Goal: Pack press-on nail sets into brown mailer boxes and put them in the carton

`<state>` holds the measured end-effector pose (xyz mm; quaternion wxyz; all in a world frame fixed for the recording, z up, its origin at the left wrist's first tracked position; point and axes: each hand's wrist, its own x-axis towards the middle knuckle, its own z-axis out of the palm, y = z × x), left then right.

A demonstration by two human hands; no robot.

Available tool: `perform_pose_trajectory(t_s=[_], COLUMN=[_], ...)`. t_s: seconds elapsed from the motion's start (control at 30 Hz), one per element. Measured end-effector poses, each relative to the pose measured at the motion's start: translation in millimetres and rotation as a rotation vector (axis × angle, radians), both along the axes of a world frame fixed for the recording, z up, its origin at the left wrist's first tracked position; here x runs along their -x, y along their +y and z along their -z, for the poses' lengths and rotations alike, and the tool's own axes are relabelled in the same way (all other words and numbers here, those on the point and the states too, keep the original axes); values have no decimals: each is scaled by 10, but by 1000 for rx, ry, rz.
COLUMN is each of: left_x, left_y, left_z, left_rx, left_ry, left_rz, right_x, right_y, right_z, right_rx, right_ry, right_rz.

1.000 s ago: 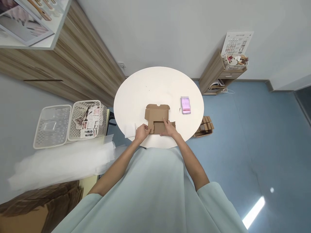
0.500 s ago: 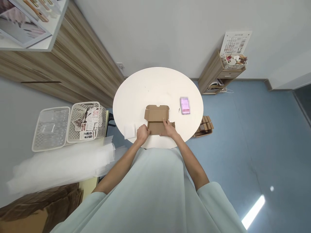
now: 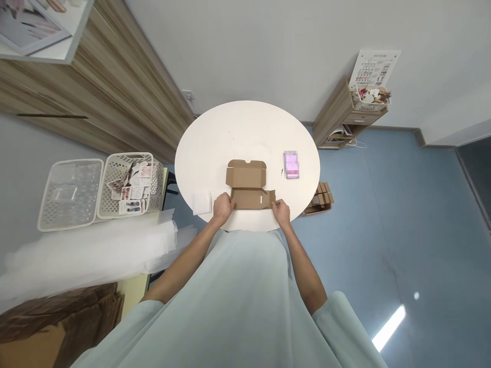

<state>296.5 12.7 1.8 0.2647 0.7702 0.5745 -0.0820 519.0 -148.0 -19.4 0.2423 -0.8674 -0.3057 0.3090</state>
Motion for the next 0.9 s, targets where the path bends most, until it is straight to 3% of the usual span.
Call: perform_pose_trajectory(t_s=[0.17, 0.43, 0.67, 0.9], left_x=[-9, -21, -21, -38], left_y=[-7, -43, -61, -82], left_z=[-31, -17, 15, 2], left_rx=[5, 5, -5, 3], left_ry=[-1, -38, -45, -44], left_rz=[-1, -33, -46, -51], right_x=[109, 335, 347, 313], right_y=[108, 328, 516, 627], right_z=[-120, -311, -275, -226], right_rx=[-14, -25, 10, 184], right_ry=[-22, -29, -92, -206], right_rz=[-17, -187, -234, -291])
